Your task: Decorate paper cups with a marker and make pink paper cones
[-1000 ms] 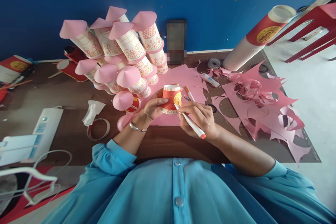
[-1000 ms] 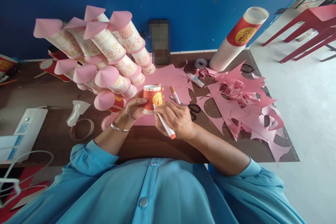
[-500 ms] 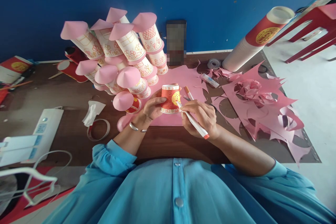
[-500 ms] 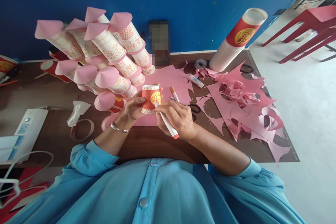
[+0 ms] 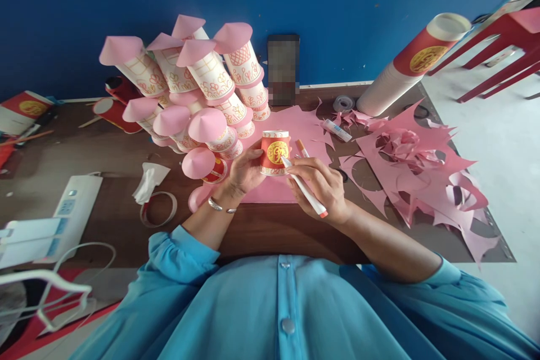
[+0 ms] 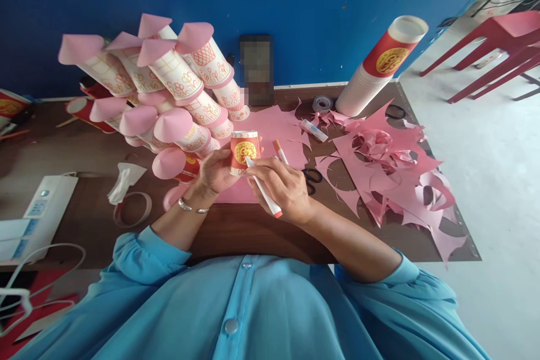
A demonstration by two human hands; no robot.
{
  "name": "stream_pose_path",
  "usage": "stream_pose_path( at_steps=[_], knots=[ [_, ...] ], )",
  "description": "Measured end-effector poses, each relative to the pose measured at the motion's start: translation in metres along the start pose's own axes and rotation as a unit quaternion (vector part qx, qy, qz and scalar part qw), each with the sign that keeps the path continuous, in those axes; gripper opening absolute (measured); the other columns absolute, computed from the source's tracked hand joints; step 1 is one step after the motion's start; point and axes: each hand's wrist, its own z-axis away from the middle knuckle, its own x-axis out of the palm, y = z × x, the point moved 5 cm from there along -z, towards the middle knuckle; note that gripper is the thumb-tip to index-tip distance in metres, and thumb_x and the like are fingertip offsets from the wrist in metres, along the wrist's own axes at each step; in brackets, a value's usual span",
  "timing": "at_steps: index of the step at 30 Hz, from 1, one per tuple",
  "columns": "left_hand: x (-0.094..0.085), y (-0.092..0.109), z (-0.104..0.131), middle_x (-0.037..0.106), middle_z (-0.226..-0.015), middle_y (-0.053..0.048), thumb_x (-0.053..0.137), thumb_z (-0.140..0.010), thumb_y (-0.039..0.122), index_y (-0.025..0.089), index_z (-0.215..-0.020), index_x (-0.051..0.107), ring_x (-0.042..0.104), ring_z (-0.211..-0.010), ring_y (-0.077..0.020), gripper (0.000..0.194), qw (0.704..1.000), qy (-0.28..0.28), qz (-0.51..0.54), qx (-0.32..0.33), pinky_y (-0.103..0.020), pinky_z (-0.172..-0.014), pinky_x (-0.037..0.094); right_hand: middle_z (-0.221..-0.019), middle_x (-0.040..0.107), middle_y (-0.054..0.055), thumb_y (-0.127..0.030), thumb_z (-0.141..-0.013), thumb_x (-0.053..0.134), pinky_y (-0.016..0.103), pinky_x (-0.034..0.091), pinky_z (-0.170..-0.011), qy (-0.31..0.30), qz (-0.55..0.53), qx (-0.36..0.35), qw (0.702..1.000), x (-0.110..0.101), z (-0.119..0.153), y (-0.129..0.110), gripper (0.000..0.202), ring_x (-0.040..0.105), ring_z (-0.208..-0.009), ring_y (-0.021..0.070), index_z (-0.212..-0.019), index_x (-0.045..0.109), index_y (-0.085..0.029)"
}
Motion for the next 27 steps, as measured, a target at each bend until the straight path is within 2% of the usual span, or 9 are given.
stream_pose_path(
  at_steps=[2, 7, 10, 14, 18, 23, 27],
  knots=[
    [0.001, -0.001, 0.0, 0.08, -0.114, -0.011, 0.083, -0.073, 0.039, 0.017, -0.118, 0.074, 0.073, -0.118, -0.0358, 0.051, 1.0, -0.016, -0.011, 0.0, -0.05, -0.105, 0.057, -0.108, 0.079, 0.01, -0.011, -0.099, 0.063, 0.029, 0.065, -0.073, -0.006, -0.002, -0.007, 1.0, 0.001, 0.001, -0.001, 0.028, 0.08, -0.094, 0.0197, -0.125, 0.061, -0.021],
    [-0.007, -0.008, 0.001, 0.08, -0.091, -0.005, 0.086, -0.074, 0.029, 0.02, -0.119, 0.073, 0.077, -0.106, -0.0321, 0.048, 0.999, -0.032, -0.037, 0.004, -0.047, -0.1, 0.059, -0.108, 0.079, 0.012, -0.01, -0.097, 0.064, 0.03, 0.066, -0.079, -0.007, -0.006, -0.024, 1.0, 0.002, 0.002, -0.004, 0.027, 0.081, -0.096, 0.0209, -0.123, 0.063, -0.018],
    [-0.01, -0.01, 0.001, 0.08, -0.089, -0.004, 0.085, -0.075, 0.028, 0.02, -0.119, 0.073, 0.078, -0.101, -0.0308, 0.046, 0.999, -0.029, -0.038, 0.001, -0.045, -0.097, 0.06, -0.106, 0.079, 0.012, -0.01, -0.097, 0.065, 0.029, 0.066, -0.081, -0.007, -0.006, -0.026, 1.0, 0.002, 0.002, -0.004, 0.025, 0.081, -0.099, 0.0207, -0.121, 0.063, -0.017],
    [-0.004, -0.005, 0.001, 0.08, -0.091, -0.005, 0.083, -0.075, 0.031, 0.02, -0.119, 0.072, 0.078, -0.101, -0.0312, 0.047, 0.999, -0.024, -0.024, 0.006, -0.046, -0.096, 0.06, -0.102, 0.078, 0.012, -0.01, -0.097, 0.064, 0.027, 0.066, -0.08, 0.001, 0.001, -0.042, 0.999, 0.002, 0.002, -0.006, 0.022, 0.08, -0.096, 0.0201, -0.118, 0.064, -0.015],
    [0.005, -0.002, 0.001, 0.081, -0.101, -0.008, 0.083, -0.073, 0.036, 0.019, -0.122, 0.071, 0.076, -0.111, -0.0346, 0.054, 0.999, -0.032, -0.027, 0.005, -0.048, -0.099, 0.059, -0.102, 0.077, 0.011, -0.011, -0.098, 0.063, 0.027, 0.065, -0.075, 0.004, 0.008, -0.051, 0.999, 0.004, 0.004, -0.006, 0.022, 0.08, -0.093, 0.0194, -0.119, 0.065, -0.016],
    [0.001, -0.006, 0.001, 0.079, -0.119, -0.01, 0.084, -0.073, 0.028, 0.022, -0.125, 0.069, 0.074, -0.119, -0.0354, 0.055, 0.998, -0.044, -0.054, 0.003, -0.049, -0.102, 0.058, -0.102, 0.077, 0.008, -0.013, -0.099, 0.063, 0.028, 0.065, -0.076, -0.004, 0.021, -0.05, 0.999, 0.007, 0.006, -0.005, 0.023, 0.079, -0.09, 0.0183, -0.121, 0.065, -0.02],
    [-0.002, -0.007, 0.0, 0.079, -0.116, -0.008, 0.084, -0.074, 0.028, 0.023, -0.127, 0.068, 0.074, -0.118, -0.0345, 0.056, 0.997, -0.045, -0.06, 0.006, -0.048, -0.101, 0.058, -0.102, 0.077, 0.007, -0.014, -0.1, 0.062, 0.028, 0.065, -0.076, -0.003, 0.029, -0.049, 0.998, 0.007, 0.006, -0.005, 0.02, 0.079, -0.091, 0.0176, -0.118, 0.067, -0.021]
  ],
)
